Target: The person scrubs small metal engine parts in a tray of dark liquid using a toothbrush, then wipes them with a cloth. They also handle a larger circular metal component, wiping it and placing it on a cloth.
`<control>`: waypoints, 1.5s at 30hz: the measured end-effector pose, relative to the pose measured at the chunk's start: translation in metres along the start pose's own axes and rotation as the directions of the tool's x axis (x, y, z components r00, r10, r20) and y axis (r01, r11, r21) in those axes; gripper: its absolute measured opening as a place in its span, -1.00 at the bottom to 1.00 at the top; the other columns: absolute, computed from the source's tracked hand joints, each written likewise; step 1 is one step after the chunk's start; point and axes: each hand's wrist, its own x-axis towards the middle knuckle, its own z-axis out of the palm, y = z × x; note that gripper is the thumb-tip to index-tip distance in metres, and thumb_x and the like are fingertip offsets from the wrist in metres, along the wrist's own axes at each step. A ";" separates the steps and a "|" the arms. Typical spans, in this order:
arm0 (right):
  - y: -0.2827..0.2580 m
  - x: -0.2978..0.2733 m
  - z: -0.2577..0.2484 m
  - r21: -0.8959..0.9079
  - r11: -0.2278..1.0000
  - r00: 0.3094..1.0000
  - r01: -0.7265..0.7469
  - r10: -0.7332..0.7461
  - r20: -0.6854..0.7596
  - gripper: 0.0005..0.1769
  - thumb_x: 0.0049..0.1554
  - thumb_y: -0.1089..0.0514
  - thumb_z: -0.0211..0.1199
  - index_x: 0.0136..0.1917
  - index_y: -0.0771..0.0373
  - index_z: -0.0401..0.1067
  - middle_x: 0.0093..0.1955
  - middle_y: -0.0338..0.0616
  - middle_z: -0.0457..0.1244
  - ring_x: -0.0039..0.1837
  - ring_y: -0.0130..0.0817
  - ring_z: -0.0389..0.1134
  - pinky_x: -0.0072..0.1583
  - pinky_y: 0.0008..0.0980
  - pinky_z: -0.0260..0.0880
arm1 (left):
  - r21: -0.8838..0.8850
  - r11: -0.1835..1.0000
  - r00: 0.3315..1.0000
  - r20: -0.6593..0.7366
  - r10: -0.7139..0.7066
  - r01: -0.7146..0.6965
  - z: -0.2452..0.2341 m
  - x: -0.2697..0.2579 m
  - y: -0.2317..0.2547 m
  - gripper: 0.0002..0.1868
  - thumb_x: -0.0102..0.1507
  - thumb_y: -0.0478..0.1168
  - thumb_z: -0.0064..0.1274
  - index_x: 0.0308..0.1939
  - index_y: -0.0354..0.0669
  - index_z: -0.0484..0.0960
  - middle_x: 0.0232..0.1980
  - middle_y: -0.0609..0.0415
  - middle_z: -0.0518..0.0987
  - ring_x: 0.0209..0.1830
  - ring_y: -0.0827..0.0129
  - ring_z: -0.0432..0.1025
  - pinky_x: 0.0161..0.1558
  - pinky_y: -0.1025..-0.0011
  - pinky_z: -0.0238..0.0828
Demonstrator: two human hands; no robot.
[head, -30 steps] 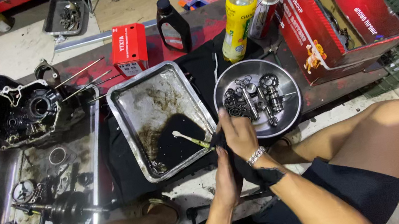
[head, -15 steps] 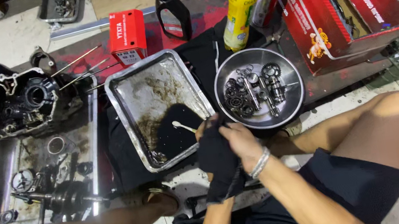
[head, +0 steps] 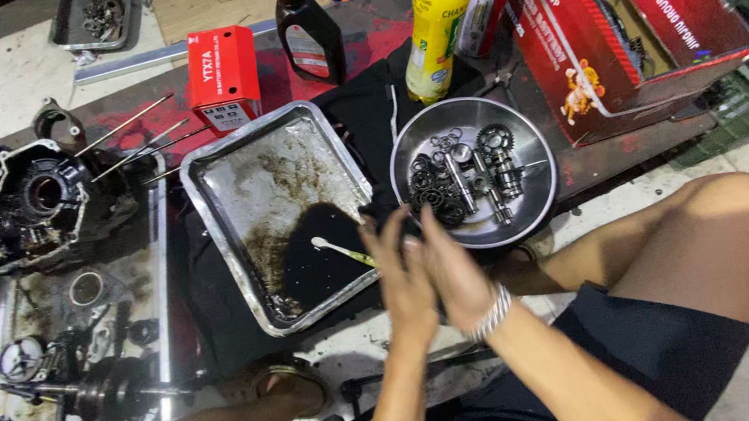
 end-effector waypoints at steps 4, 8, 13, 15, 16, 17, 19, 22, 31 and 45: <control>0.019 -0.036 0.006 -0.091 0.978 0.974 -0.189 0.199 0.111 0.03 0.26 -0.50 -0.27 0.68 0.29 -0.02 0.66 -0.27 0.05 0.61 -0.53 0.01 0.50 -0.28 -0.07 | -0.244 0.970 0.947 -0.310 -0.081 0.003 -0.019 0.005 -0.037 -0.60 0.46 0.00 -0.06 -0.18 -0.33 0.58 -0.35 -0.01 0.53 -0.33 0.41 0.35 -0.29 0.36 0.33; -0.003 -0.048 -0.018 -0.233 0.972 0.957 -0.008 0.075 0.280 -0.09 0.33 -0.36 -0.10 0.60 0.45 0.13 0.57 0.11 0.14 0.55 -0.20 0.16 0.51 -0.16 0.11 | -0.435 0.900 0.939 -0.316 -0.134 -0.017 -0.023 0.011 -0.035 -0.48 0.49 0.03 -0.06 -0.43 -0.28 0.49 -0.50 0.22 0.43 -0.49 0.59 0.32 -0.43 0.49 0.26; 0.009 -0.043 0.004 -0.712 0.516 0.794 0.477 -0.600 0.096 -0.42 0.33 -0.09 0.16 0.28 0.52 0.48 0.19 0.24 0.39 0.20 -0.09 0.40 0.26 -0.19 0.38 | -0.633 0.744 0.868 -0.226 -0.443 0.215 -0.044 0.027 -0.040 -0.36 0.47 0.16 -0.21 -0.30 -0.39 0.61 -0.41 -0.04 0.60 -0.52 0.35 0.43 -0.43 0.38 0.34; 0.018 -0.031 0.008 -0.832 -0.044 0.478 0.553 -0.801 0.360 -0.38 0.27 -0.03 0.13 0.33 0.59 0.31 0.27 0.26 0.27 0.26 -0.13 0.30 0.23 -0.27 0.26 | -0.474 0.818 0.912 -0.073 -0.404 0.324 -0.015 0.006 -0.047 -0.32 0.43 0.20 -0.24 0.11 -0.47 0.52 0.06 -0.19 0.52 -0.04 0.26 0.41 -0.01 0.37 0.29; 0.021 -0.018 0.002 -0.822 0.217 0.569 0.526 -0.809 0.150 -0.47 0.30 -0.05 0.13 0.25 0.51 0.37 0.15 0.12 0.30 0.16 -0.24 0.31 0.16 -0.33 0.30 | -0.499 0.819 0.951 0.033 -0.308 0.283 0.008 -0.008 -0.047 -0.26 0.37 0.16 -0.18 0.43 -0.37 0.34 0.45 -0.11 0.38 0.38 0.30 0.35 0.33 0.40 0.20; 0.022 -0.002 -0.008 -0.751 0.468 0.658 0.465 -0.751 -0.061 -0.54 0.33 -0.06 0.13 0.18 0.43 0.43 0.03 -0.03 0.33 0.05 -0.36 0.32 0.10 -0.40 0.33 | -0.456 0.852 0.966 0.105 -0.237 0.258 0.015 -0.017 -0.048 -0.27 0.42 0.11 -0.21 0.48 -0.41 0.21 0.54 -0.16 0.25 0.51 0.25 0.16 0.43 0.39 0.03; 0.028 0.019 -0.028 -0.651 0.671 0.740 0.355 -0.627 -0.243 -0.58 0.39 -0.07 0.15 0.07 0.39 0.47 -0.13 -0.13 0.33 -0.06 -0.45 0.29 0.02 -0.43 0.34 | -0.404 0.885 0.972 0.146 -0.186 0.230 0.020 -0.029 -0.045 -0.31 0.46 0.02 -0.24 0.50 -0.45 0.14 0.55 -0.22 0.22 0.57 0.18 0.10 0.48 0.37 -0.03; 0.035 0.027 -0.038 -0.657 0.687 0.782 0.311 -0.577 -0.234 -0.51 0.43 -0.09 0.14 0.04 0.46 0.48 -0.13 -0.09 0.32 -0.05 -0.44 0.24 0.03 -0.42 0.31 | -0.363 0.907 0.976 0.032 -0.217 0.214 0.020 -0.025 -0.037 -0.44 0.42 -0.11 -0.23 0.40 -0.44 0.32 0.35 -0.24 0.50 0.35 0.16 0.39 0.32 0.37 0.25; 0.028 -0.015 0.014 -0.756 0.617 0.889 0.221 -0.446 -0.105 -0.41 0.24 -0.06 0.15 0.42 0.33 0.33 0.31 -0.02 0.37 0.31 -0.37 0.37 0.31 -0.41 0.30 | -0.555 0.781 0.934 -0.016 -0.356 0.287 0.007 0.005 -0.089 -0.51 0.56 -0.13 -0.16 0.01 -0.66 0.63 -0.27 -0.09 0.56 -0.27 0.26 0.30 -0.25 0.28 0.29; -0.043 0.047 -0.123 -0.853 0.509 0.696 -0.118 -0.570 -0.437 -0.28 0.12 -0.33 0.35 0.16 0.39 0.56 0.09 0.25 0.45 0.13 -0.10 0.50 0.20 -0.24 0.43 | -0.635 0.452 0.757 0.634 -0.158 0.627 0.016 -0.046 -0.010 -0.25 0.46 0.21 -0.23 0.34 -0.50 0.43 0.29 -0.31 0.58 0.27 0.10 0.53 0.32 0.24 0.39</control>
